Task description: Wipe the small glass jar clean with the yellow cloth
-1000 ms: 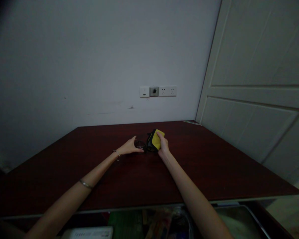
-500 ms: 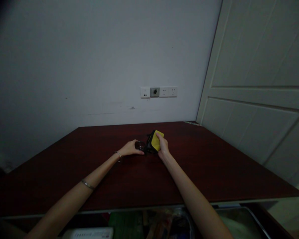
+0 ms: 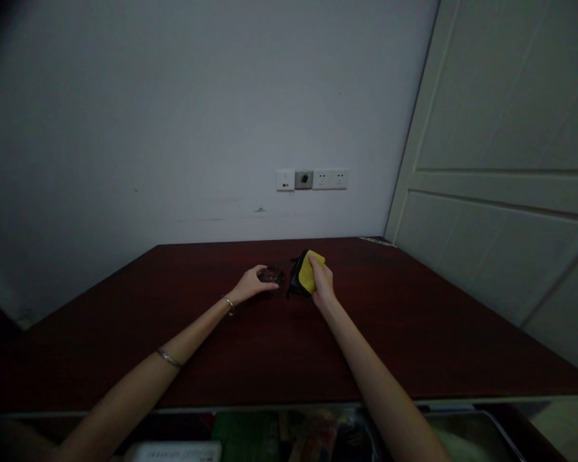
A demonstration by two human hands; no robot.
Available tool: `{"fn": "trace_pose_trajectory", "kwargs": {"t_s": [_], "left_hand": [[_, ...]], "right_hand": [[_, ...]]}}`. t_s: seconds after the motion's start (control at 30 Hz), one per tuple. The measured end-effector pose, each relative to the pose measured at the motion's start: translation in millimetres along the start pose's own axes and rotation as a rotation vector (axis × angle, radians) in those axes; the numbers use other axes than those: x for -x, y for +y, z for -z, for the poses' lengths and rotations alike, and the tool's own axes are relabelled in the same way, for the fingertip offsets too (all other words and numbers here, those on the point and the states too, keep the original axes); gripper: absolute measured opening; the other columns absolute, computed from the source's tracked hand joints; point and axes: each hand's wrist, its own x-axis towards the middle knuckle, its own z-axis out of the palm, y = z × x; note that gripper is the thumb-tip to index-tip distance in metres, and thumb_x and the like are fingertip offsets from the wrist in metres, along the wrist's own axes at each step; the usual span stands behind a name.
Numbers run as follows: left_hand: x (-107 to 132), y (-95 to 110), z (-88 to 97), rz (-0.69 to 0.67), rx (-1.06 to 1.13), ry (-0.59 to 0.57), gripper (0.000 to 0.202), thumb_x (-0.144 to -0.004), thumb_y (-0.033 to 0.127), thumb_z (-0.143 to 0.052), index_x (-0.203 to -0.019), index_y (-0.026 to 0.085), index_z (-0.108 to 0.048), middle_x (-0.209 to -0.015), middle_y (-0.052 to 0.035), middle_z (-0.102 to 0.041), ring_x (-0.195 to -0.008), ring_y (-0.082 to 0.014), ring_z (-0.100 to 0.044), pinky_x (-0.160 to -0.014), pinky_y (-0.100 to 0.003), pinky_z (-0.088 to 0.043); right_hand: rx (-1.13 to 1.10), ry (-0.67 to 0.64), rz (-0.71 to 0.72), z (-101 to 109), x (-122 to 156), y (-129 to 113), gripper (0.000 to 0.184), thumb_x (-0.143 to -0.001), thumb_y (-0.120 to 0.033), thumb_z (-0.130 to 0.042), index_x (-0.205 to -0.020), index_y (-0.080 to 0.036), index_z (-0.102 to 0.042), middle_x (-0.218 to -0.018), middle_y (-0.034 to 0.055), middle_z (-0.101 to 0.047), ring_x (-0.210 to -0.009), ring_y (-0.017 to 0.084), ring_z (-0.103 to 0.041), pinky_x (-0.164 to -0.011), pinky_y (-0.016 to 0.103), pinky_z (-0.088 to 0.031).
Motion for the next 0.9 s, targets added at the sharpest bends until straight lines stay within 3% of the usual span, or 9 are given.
{"fn": "trace_pose_trajectory", "kwargs": {"t_s": [0.17, 0.3, 0.43, 0.6, 0.73, 0.9], "left_hand": [[4.9, 10.5, -2.1, 0.053, 0.536, -0.067, 0.062, -0.053, 0.042, -0.077, -0.103, 0.013, -0.056, -0.098, -0.0098, -0.063, -0.081, -0.0206, -0.061, -0.062, -0.031, -0.052], [9.8, 11.7, -6.7, 0.040, 0.716, -0.039, 0.058, -0.056, 0.039, -0.077, -0.103, 0.014, -0.056, -0.098, -0.0085, -0.063, -0.083, -0.0191, -0.061, -0.065, -0.030, -0.052], [15.9, 13.1, -12.6, 0.049, 0.776, 0.069, 0.058, -0.056, 0.033, -0.078, -0.107, 0.015, -0.054, -0.105, -0.0093, -0.063, -0.090, -0.0188, -0.061, -0.077, -0.030, -0.050], [20.4, 12.7, -17.4, 0.071, 0.745, 0.156, 0.064, -0.053, 0.027, -0.079, -0.110, 0.015, -0.052, -0.113, -0.0115, -0.061, -0.102, -0.0218, -0.058, -0.088, -0.033, -0.046], [21.5, 10.2, -17.3, 0.030, 0.730, 0.085, 0.062, -0.053, 0.022, -0.079, -0.109, 0.014, -0.052, -0.113, -0.0107, -0.061, -0.104, -0.0213, -0.057, -0.093, -0.034, -0.043], [24.3, 10.4, -15.9, 0.032, 0.689, -0.052, 0.064, -0.050, 0.022, -0.081, -0.107, 0.014, -0.054, -0.106, -0.0088, -0.063, -0.098, -0.0208, -0.059, -0.090, -0.034, -0.043]], "right_hand": [[0.124, -0.230, 0.154, -13.5, -0.1, -2.1, 0.034, -0.060, -0.044, -0.073, -0.080, -0.017, -0.063, -0.067, -0.0007, -0.067, -0.054, 0.013, -0.060, -0.051, 0.023, -0.049], [0.285, -0.381, 0.252, -29.8, -2.4, -4.0, 0.037, -0.060, -0.047, -0.071, -0.082, -0.017, -0.064, -0.069, -0.0008, -0.067, -0.057, 0.013, -0.058, -0.054, 0.023, -0.046], [0.390, -0.518, 0.333, -44.1, -1.7, 0.4, 0.034, -0.068, -0.046, -0.066, -0.086, -0.018, -0.066, -0.074, -0.0012, -0.067, -0.063, 0.012, -0.059, -0.060, 0.021, -0.045], [0.371, -0.540, 0.419, -51.6, 12.7, 10.6, 0.034, -0.071, -0.046, -0.062, -0.094, -0.021, -0.067, -0.094, 0.0005, -0.069, -0.087, 0.015, -0.061, -0.083, 0.024, -0.045], [0.411, -0.634, 0.508, -47.3, 27.4, 7.6, 0.032, -0.077, -0.041, -0.058, -0.102, -0.024, -0.065, -0.108, 0.0018, -0.065, -0.102, 0.017, -0.058, -0.095, 0.029, -0.041], [0.511, -0.732, 0.713, -37.7, 37.0, -3.4, 0.025, -0.079, -0.032, -0.058, -0.101, -0.024, -0.067, -0.112, 0.0043, -0.064, -0.108, 0.020, -0.056, -0.099, 0.036, -0.038]]}}
